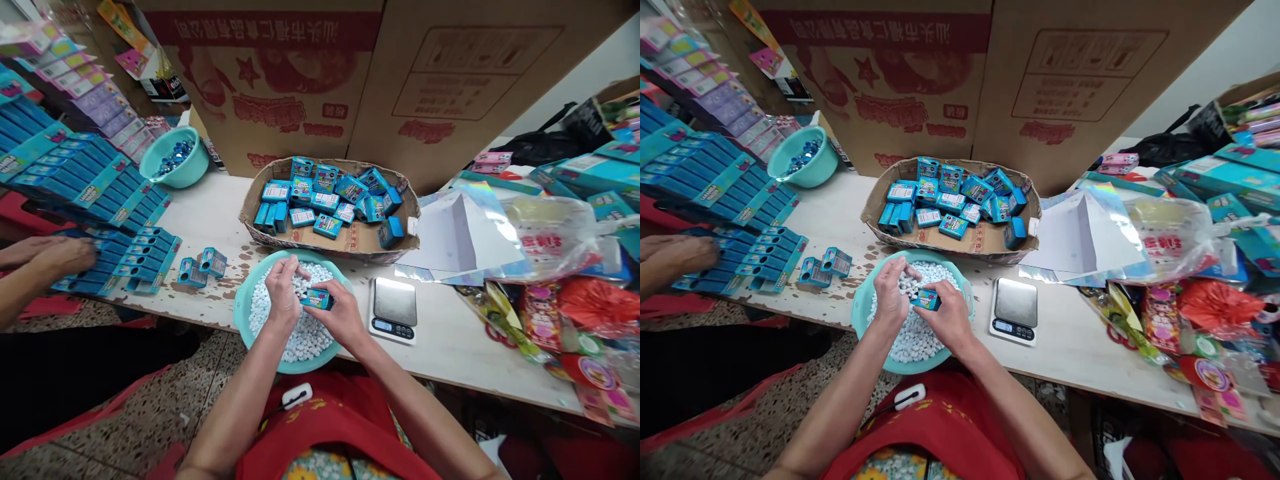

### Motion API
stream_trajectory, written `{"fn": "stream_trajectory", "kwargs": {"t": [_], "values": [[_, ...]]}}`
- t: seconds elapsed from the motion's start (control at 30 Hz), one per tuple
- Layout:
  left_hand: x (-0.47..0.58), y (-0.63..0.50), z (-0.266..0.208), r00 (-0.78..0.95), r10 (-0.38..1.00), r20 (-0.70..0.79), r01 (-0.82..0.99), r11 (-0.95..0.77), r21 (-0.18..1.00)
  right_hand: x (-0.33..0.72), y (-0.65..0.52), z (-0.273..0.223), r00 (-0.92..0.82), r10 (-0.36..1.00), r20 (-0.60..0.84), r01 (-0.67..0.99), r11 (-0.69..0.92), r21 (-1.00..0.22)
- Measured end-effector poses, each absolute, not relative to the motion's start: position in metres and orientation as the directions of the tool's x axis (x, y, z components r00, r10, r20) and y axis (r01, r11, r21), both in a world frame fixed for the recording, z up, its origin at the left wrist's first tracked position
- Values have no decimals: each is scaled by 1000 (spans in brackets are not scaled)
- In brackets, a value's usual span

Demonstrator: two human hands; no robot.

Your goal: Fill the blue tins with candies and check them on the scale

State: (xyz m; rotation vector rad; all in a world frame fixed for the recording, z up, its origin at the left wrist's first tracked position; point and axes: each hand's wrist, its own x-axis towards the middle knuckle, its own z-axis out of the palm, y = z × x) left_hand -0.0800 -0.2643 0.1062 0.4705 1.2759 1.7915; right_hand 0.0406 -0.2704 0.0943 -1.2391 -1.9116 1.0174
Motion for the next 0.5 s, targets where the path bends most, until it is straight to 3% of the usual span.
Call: {"fn": "stream_trajectory", "kwargs": {"t": [0.13,0.5], "values": [[-80,-265,111,-574,810,-120,-380,-134,915,40,-271,101,-333,934,132,441,278,-853],[-75,-263,101,-624,757,-195,-397,-91,913,37,-273,86,-323,943,85,466,236,-853]]}}
